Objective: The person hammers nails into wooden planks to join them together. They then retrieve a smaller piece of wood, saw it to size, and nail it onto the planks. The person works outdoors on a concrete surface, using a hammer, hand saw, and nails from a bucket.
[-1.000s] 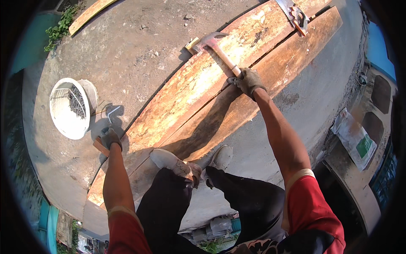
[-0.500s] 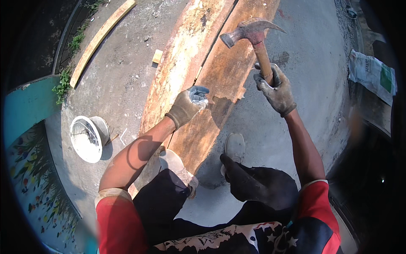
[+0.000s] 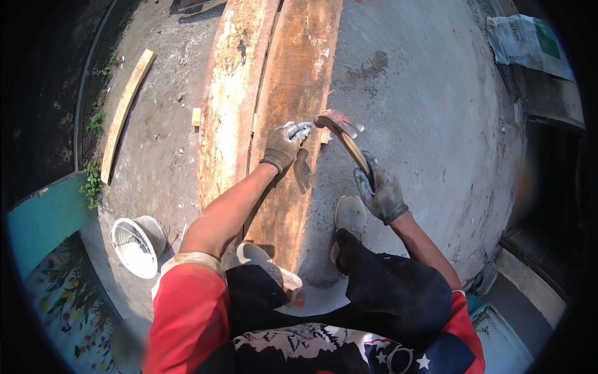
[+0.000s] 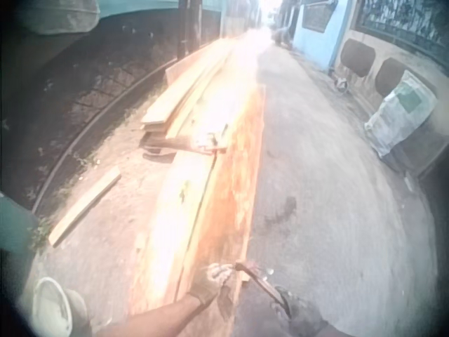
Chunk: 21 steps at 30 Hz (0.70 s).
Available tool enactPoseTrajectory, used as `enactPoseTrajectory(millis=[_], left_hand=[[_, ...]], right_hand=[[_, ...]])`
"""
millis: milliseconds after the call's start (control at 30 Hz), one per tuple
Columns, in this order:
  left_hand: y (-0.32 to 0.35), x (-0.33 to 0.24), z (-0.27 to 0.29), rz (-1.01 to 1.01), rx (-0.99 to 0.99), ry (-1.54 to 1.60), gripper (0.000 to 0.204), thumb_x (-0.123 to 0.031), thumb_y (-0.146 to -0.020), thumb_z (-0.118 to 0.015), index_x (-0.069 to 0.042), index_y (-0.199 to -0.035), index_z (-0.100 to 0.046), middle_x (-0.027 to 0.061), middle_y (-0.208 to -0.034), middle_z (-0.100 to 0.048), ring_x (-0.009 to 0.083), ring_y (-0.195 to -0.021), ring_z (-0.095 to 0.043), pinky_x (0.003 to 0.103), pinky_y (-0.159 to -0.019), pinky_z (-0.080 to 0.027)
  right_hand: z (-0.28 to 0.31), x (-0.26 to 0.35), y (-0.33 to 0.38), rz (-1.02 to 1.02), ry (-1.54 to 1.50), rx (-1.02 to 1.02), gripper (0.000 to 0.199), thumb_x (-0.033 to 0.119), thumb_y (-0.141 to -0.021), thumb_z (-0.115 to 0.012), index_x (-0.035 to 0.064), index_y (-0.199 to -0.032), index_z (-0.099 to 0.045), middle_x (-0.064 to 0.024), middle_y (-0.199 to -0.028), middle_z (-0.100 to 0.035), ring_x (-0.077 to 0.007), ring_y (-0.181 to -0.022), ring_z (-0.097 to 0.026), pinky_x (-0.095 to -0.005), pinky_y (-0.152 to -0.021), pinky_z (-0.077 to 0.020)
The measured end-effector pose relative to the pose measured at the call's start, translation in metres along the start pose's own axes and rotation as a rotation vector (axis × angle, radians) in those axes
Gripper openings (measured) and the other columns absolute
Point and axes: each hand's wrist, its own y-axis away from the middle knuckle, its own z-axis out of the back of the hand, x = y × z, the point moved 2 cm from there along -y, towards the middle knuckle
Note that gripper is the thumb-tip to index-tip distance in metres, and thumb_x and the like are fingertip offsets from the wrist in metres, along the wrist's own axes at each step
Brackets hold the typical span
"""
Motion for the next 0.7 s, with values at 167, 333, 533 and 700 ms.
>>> enactPoseTrajectory(millis=[167,333,533,700], left_hand=[[-0.005,0.013,0.002,0.151,0.089,0.01,0.029,-0.022,-0.095,-0.068,0.0,-0.114,-0.073,0.0179,-0.107,-0.071,0.0343,-0.093,-0.07,0.039,-0.083,-0.053],[-0.005,0.009,0.005,0.055,0.077,-0.078,0.025,-0.019,-0.092,-0.067,-0.001,-0.11,-0.071,0.0183,-0.109,-0.071,0.0372,-0.097,-0.069,0.042,-0.086,-0.053],[-0.007,0.007,0.008,-0.017,0.099,-0.119,0.028,-0.014,-0.093,-0.064,-0.012,-0.119,-0.075,0.0136,-0.107,-0.071,0.0336,-0.098,-0.069,0.04,-0.09,-0.054],[0.008,0.013,0.078,-0.079,0.086,-0.408,0.056,-0.03,-0.094,-0.069,-0.01,-0.145,-0.053,0.019,-0.131,-0.057,0.0357,-0.115,-0.061,0.046,-0.096,-0.051]], right_hand=[[-0.013,0.008,-0.008,0.138,0.067,-0.007,0.048,0.019,-0.1,-0.063,0.0075,-0.145,-0.051,-0.0229,-0.123,-0.067,-0.0409,-0.097,-0.07,-0.0488,-0.08,-0.0576],[-0.035,-0.009,-0.016,0.129,0.11,0.09,0.046,0.012,-0.097,-0.067,0.0022,-0.14,-0.054,-0.0273,-0.126,-0.065,-0.0423,-0.107,-0.069,-0.0462,-0.082,-0.0583],[-0.046,-0.024,-0.009,0.066,0.046,0.066,0.046,0.016,-0.1,-0.065,0.0028,-0.142,-0.053,-0.0233,-0.115,-0.067,-0.0339,-0.088,-0.072,-0.0438,-0.074,-0.0595],[0.009,0.01,-0.01,-0.706,-0.583,0.129,0.04,0.026,-0.105,-0.059,0.0061,-0.139,-0.052,-0.0052,-0.082,-0.058,-0.0123,-0.055,-0.059,-0.0356,-0.048,-0.0526]])
